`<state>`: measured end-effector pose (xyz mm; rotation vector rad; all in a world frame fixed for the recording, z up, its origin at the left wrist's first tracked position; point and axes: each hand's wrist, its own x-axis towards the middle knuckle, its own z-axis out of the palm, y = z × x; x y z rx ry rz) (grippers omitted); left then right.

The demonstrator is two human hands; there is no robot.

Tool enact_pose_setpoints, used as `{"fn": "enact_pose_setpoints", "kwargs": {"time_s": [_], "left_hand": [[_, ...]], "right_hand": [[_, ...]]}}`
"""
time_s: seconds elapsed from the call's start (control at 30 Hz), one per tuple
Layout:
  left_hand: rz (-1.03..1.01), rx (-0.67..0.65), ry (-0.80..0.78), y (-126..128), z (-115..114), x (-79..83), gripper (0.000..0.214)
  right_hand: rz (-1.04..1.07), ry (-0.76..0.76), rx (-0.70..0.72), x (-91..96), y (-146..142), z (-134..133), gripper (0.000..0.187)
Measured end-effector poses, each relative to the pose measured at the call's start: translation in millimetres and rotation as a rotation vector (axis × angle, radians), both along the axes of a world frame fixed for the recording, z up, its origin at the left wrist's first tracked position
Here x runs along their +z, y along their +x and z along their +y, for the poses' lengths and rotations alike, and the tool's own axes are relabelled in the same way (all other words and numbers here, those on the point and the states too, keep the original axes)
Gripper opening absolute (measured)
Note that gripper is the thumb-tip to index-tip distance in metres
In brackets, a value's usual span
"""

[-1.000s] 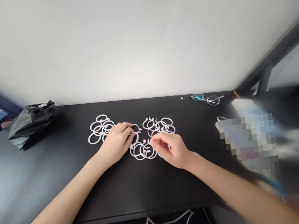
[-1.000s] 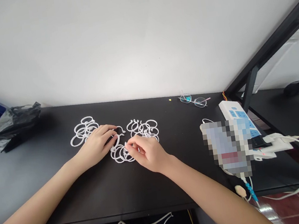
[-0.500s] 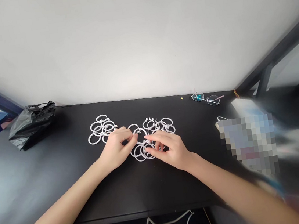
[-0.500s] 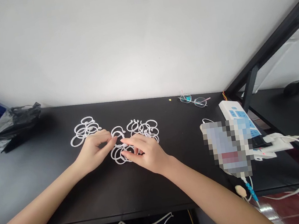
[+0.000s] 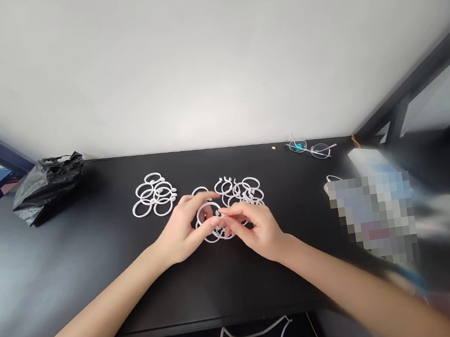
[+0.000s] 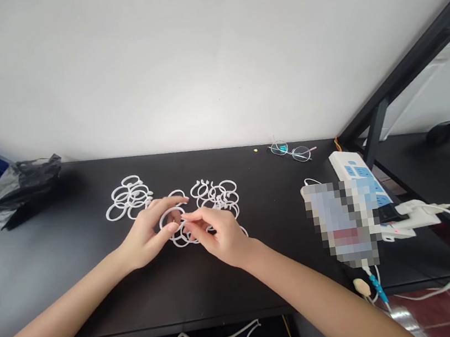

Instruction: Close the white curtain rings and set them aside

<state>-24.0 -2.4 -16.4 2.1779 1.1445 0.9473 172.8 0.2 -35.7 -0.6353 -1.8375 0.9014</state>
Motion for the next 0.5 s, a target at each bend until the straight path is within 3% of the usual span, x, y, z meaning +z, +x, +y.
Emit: {"fn": "enact_pose_setpoints", "kwargs": {"time_s": [0.17,0.23,0.37,0.5], "left_hand": [[-0.003,0.002,0.096,1.7,-1.3,-4.6,0.036],[-0.002,0.017,0.119,2.2,-2.3,-5.6,0.036],[-0.018,-0.014,0.146,2.8,-3.5,-5.5,0.034],[-0.024,-0.060,0.118,2.6,-3.9,-1.7,0.034]], "right_hand": [[-0.004,-0.035,0.025,0.6,-3.1,-4.4,0.008],[-0.054,0.005,0.012,1.6,-1.8,-3.6,0.005],[-0.200,0.145,0.058,3.8,2.2,-0.3,0.019],[-0.215,0.171,0.112,3.8,4.4,0.2,0.020]]}}
